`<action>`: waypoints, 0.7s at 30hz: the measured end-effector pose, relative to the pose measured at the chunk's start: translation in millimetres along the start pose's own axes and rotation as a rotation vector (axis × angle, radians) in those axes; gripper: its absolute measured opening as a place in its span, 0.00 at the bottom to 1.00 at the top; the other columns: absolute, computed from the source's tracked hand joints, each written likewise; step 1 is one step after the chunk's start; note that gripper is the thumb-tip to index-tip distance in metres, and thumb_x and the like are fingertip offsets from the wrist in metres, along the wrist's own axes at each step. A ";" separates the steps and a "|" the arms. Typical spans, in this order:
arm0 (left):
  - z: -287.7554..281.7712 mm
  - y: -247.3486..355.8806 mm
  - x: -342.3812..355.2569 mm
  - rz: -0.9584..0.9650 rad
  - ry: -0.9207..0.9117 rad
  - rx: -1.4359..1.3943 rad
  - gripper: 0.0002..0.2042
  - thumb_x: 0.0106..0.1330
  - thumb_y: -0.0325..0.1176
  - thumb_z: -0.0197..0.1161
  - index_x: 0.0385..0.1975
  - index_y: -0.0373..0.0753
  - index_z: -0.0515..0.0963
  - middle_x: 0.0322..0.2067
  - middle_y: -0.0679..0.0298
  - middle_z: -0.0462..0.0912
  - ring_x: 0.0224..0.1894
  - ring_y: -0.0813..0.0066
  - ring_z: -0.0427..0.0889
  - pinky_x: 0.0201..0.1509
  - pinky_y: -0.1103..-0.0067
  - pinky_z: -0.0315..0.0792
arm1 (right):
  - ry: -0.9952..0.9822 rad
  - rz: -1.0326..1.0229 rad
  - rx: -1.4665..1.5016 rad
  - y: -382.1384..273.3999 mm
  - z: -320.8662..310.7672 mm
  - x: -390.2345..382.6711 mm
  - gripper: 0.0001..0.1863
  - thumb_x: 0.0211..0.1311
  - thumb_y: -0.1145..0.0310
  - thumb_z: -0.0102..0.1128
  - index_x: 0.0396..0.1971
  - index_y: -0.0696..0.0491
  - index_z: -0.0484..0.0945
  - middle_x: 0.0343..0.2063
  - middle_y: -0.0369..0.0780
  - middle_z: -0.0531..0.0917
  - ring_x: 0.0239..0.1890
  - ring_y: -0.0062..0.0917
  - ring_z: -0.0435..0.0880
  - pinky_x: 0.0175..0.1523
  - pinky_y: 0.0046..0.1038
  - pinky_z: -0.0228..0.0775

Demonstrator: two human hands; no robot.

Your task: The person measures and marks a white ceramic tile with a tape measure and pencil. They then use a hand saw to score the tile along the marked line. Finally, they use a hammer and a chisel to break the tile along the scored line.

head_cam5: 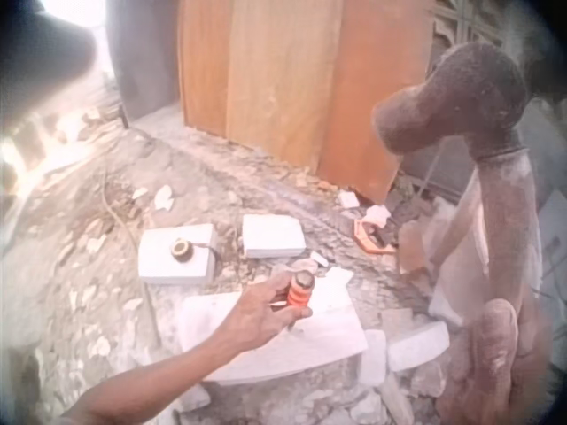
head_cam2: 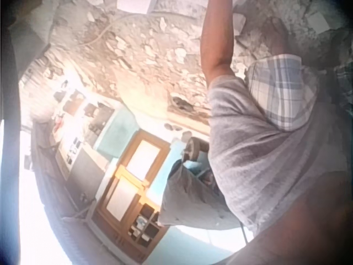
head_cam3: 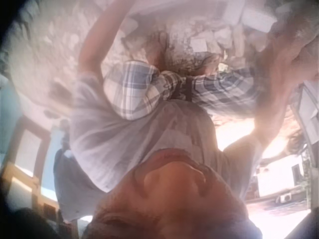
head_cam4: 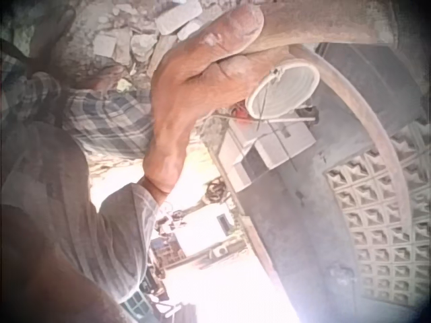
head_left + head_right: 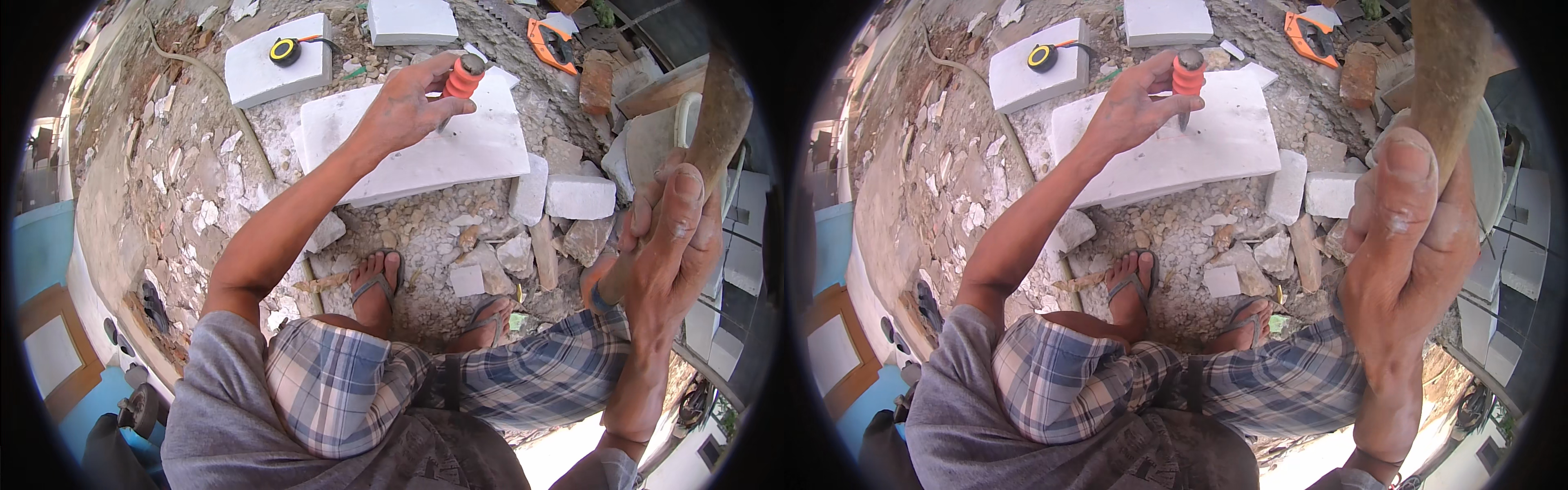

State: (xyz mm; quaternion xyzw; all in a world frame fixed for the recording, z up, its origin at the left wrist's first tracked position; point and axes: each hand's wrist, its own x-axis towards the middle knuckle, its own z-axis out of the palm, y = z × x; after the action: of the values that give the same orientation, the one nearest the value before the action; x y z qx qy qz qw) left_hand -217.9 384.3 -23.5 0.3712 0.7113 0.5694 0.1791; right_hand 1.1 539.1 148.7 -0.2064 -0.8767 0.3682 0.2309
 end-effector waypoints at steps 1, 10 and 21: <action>0.5 -1.3 0.3 0.009 0.005 -0.006 0.22 0.65 0.33 0.76 0.57 0.35 0.78 0.52 0.59 0.87 0.57 0.65 0.87 0.67 0.69 0.78 | -0.022 -0.012 -0.018 4.6 0.3 -0.9 0.23 0.85 0.49 0.47 0.47 0.57 0.76 0.21 0.32 0.70 0.21 0.14 0.67 0.27 0.21 0.60; -4.4 -12.7 -9.0 -0.047 -0.049 -0.032 0.22 0.64 0.30 0.76 0.57 0.34 0.80 0.50 0.58 0.89 0.53 0.69 0.88 0.65 0.69 0.80 | -0.288 0.119 -0.174 8.2 11.6 6.9 0.20 0.82 0.56 0.54 0.44 0.61 0.77 0.20 0.50 0.77 0.25 0.37 0.79 0.32 0.38 0.68; -25.7 -17.8 13.9 -0.112 0.140 -0.048 0.24 0.66 0.36 0.77 0.59 0.32 0.81 0.51 0.56 0.89 0.55 0.68 0.88 0.64 0.72 0.79 | -0.306 0.223 -0.024 15.3 -3.7 -0.1 0.23 0.83 0.50 0.51 0.51 0.59 0.77 0.20 0.34 0.71 0.22 0.20 0.70 0.28 0.27 0.61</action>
State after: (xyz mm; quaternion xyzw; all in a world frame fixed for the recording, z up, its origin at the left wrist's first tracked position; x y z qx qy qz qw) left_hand -250.3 375.7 -30.6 0.2858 0.7278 0.5999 0.1694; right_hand 6.2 550.9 139.7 -0.2468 -0.8776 0.4080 0.0502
